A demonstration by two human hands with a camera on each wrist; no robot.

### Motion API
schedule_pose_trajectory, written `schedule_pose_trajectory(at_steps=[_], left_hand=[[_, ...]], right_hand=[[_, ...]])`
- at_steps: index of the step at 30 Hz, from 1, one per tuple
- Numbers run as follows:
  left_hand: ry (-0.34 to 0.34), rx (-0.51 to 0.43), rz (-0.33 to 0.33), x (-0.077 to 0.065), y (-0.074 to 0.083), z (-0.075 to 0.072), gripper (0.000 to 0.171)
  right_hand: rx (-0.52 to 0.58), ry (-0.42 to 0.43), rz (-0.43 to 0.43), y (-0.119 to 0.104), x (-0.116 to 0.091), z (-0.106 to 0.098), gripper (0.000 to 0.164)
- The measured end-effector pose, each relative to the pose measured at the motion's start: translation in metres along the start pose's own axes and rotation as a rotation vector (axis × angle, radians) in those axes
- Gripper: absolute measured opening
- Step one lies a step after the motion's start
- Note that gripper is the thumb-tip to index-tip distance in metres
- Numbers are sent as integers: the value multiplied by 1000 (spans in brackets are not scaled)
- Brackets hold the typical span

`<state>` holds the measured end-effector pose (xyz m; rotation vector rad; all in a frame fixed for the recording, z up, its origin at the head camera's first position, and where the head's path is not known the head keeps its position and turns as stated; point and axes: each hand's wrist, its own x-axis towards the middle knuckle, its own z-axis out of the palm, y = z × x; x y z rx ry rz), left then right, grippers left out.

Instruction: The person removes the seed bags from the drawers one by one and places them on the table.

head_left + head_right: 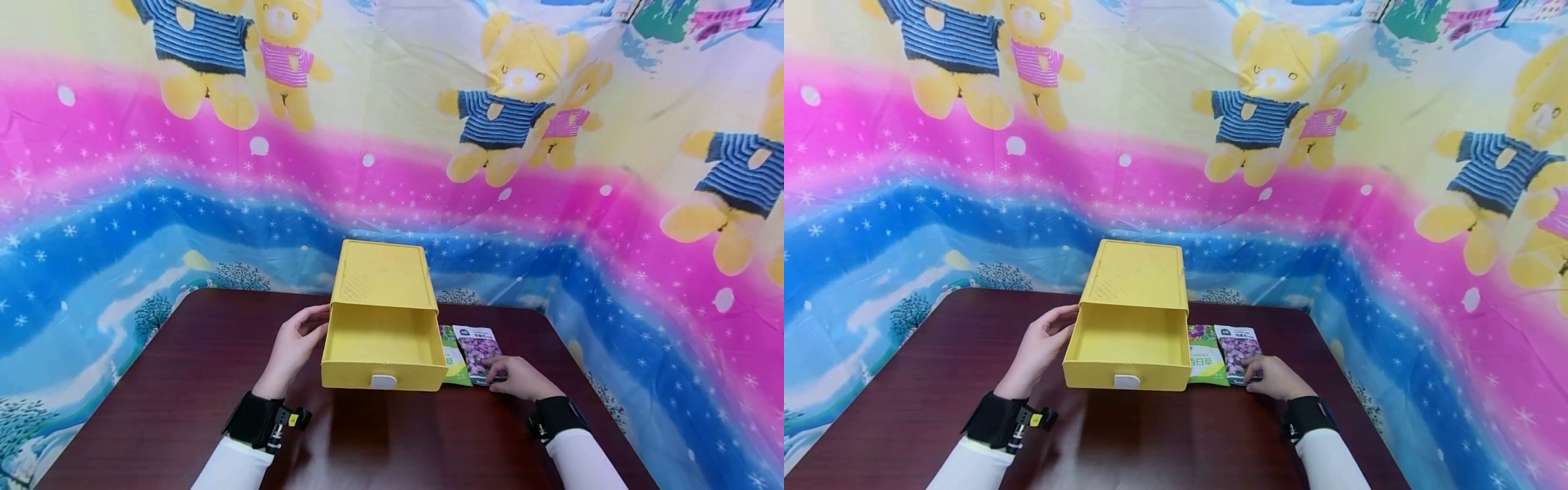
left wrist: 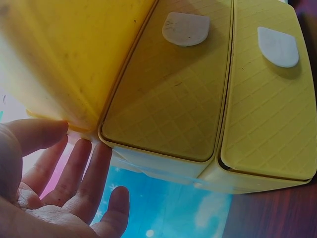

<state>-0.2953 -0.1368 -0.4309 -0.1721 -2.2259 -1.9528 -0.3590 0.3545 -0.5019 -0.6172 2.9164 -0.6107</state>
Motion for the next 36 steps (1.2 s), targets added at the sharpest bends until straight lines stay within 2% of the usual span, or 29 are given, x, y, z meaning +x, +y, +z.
schedule_pose_trajectory(at_steps=[5,10,17,20,23,27,32,36], left_hand=[[1,-6,2,-1,-1,0,40],[-4,-28,-3,-3,1,1,41],[-11,-28,-17,-4,2,1,43],[-8,-23,-19,-5,2,1,42],[-6,-18,-14,-6,3,1,41],[-6,5,-13,-6,4,1,39],[0,45,-34,-6,5,0,38],[-6,65,-31,-8,6,0,39]], right_hand=[[-12,19,22,-4,1,1,5],[-37,36,45,-11,3,-1,17],[-95,114,12,-28,4,-6,12],[-108,126,2,-43,7,-7,14],[-111,149,27,-60,11,-8,17],[-114,227,-9,-83,12,-13,21],[-139,323,-99,-113,13,-13,25],[-128,351,-145,-135,11,-14,29]])
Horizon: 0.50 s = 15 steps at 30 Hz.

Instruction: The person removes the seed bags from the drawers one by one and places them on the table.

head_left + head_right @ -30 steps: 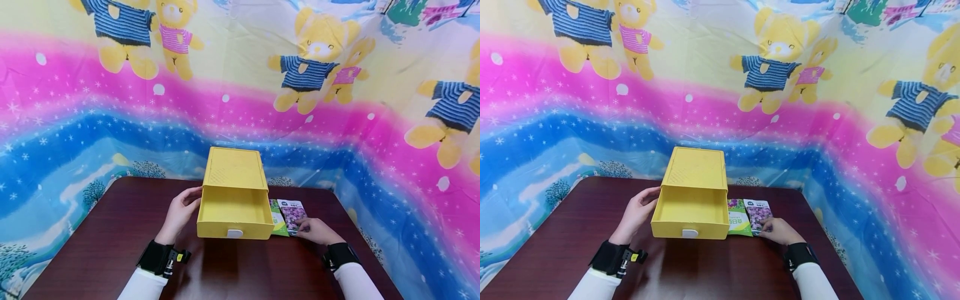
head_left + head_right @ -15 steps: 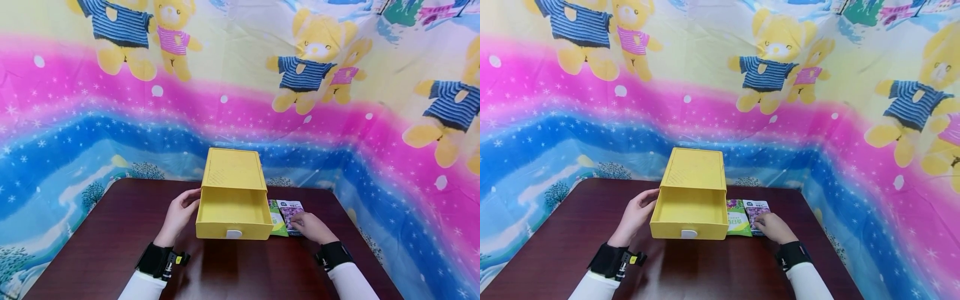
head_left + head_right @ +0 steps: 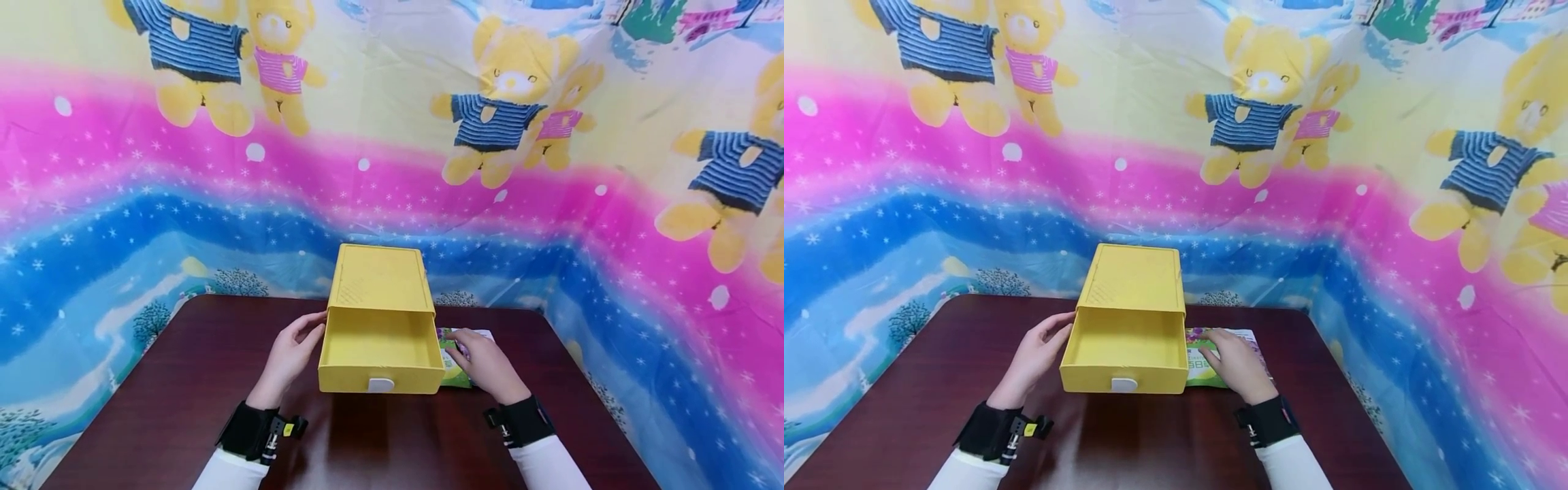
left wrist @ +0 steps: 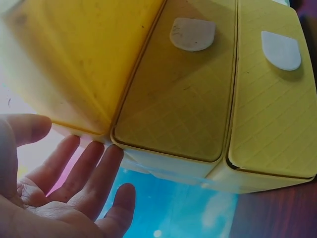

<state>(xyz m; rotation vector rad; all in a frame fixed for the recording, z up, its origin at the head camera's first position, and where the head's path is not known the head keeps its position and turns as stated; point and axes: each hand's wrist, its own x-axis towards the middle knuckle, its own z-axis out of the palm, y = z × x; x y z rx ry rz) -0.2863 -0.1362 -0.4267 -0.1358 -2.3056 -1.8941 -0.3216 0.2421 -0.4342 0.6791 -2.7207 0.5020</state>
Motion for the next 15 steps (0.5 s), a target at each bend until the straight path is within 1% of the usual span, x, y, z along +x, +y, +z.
schedule_pose_trajectory(at_steps=[3,7,10,15], left_hand=[[-2,27,10,-2,3,-1,41],[-13,71,16,-6,5,0,48],[-19,101,29,-8,5,0,52],[-23,127,51,-10,6,1,53]], right_hand=[[30,8,0,-14,2,-7,31],[75,-11,8,-27,1,-14,31],[97,-16,15,-32,1,-16,32],[103,7,14,-37,2,-18,34]])
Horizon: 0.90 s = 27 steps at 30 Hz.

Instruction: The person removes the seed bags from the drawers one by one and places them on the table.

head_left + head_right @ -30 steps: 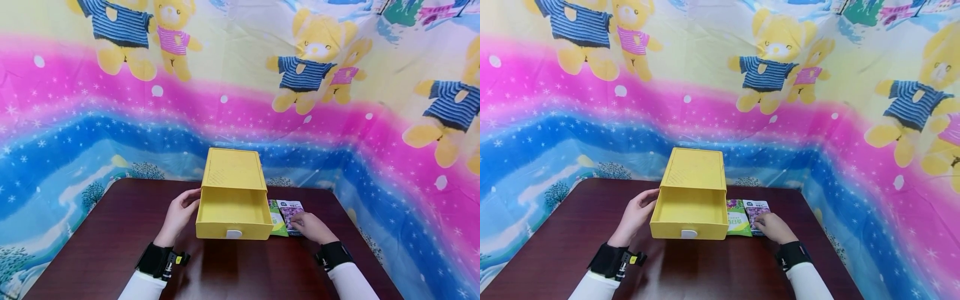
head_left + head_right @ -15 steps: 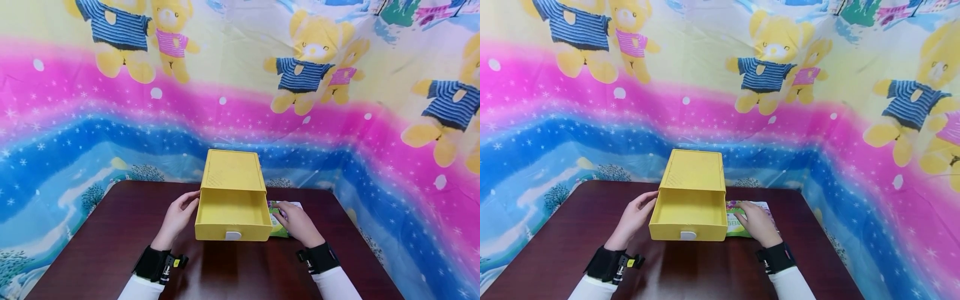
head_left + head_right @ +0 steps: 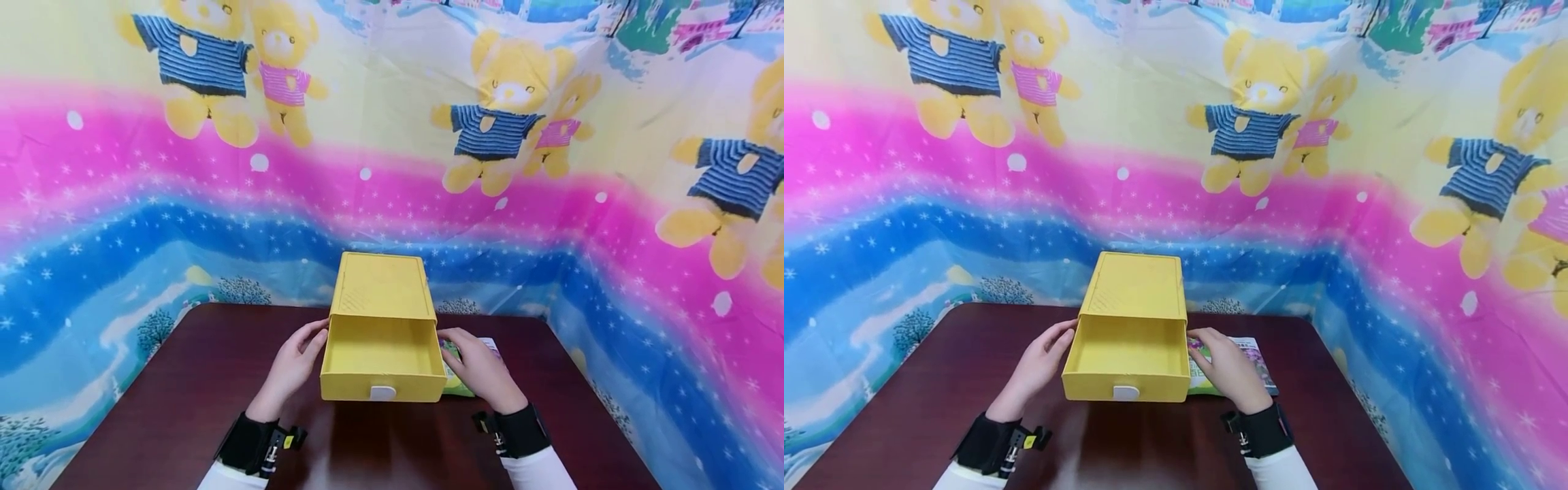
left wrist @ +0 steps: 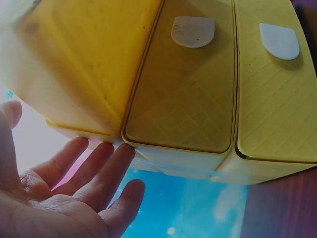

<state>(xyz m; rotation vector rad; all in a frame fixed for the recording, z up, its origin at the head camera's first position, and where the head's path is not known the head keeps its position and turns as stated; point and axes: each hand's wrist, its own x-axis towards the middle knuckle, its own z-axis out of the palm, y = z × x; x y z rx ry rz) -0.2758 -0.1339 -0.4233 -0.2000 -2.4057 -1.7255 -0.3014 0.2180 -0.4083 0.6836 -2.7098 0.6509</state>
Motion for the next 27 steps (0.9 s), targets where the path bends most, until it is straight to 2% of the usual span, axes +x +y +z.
schedule_pose_trajectory(at_steps=[8,16,27], left_hand=[[3,-7,37,-3,2,-1,50],[6,-28,57,-2,3,-2,48],[13,-6,55,-1,0,-2,49]], right_hand=[[43,35,41,-9,3,-5,36],[67,88,34,-15,12,-11,34],[89,73,73,-18,17,-11,33]])
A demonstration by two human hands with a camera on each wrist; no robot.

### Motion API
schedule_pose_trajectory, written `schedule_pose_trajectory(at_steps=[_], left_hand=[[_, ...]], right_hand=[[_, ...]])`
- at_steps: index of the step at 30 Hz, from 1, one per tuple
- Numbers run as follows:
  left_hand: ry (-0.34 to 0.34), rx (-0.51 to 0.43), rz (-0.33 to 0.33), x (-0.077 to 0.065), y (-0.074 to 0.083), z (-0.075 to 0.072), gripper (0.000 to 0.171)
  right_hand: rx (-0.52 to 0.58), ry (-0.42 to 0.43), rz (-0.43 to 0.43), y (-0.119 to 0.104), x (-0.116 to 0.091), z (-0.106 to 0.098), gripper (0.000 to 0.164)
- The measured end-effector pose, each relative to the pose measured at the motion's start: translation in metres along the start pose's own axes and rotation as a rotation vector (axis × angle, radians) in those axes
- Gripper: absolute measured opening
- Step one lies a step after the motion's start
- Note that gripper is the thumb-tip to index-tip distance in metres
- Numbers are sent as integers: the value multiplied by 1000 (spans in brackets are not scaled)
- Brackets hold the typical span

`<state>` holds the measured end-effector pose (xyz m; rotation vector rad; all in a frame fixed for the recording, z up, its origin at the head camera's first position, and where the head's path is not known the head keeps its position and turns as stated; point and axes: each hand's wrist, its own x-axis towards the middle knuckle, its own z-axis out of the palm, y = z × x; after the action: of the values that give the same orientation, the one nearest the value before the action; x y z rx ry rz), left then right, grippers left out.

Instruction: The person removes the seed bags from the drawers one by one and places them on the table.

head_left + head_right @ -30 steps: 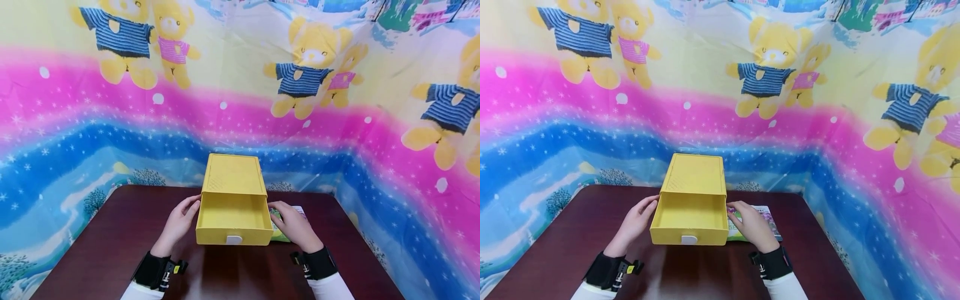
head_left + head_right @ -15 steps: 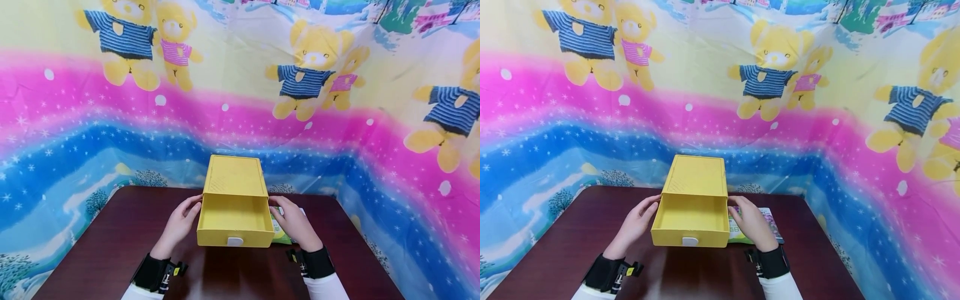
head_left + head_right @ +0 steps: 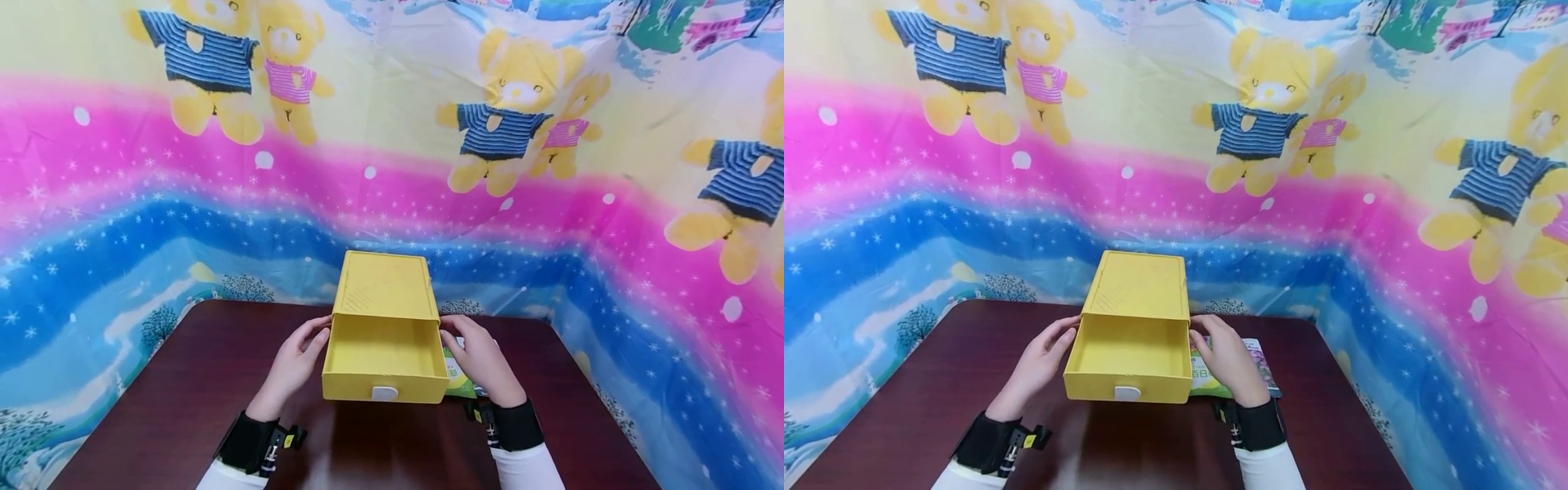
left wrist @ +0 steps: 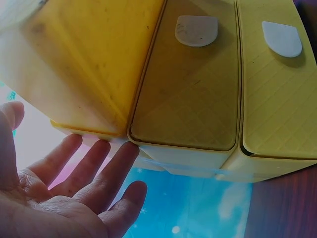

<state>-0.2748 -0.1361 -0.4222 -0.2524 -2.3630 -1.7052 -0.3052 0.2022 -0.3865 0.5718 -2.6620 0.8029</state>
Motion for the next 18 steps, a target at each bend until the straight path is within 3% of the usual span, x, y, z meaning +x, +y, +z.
schedule_pose_trajectory(at_steps=[12,18], left_hand=[[-9,1,-4,0,2,0,48],[-43,17,-10,-1,4,-2,48]], right_hand=[[22,-35,-7,-1,-6,-5,40],[94,-69,-20,0,-13,-11,45]])
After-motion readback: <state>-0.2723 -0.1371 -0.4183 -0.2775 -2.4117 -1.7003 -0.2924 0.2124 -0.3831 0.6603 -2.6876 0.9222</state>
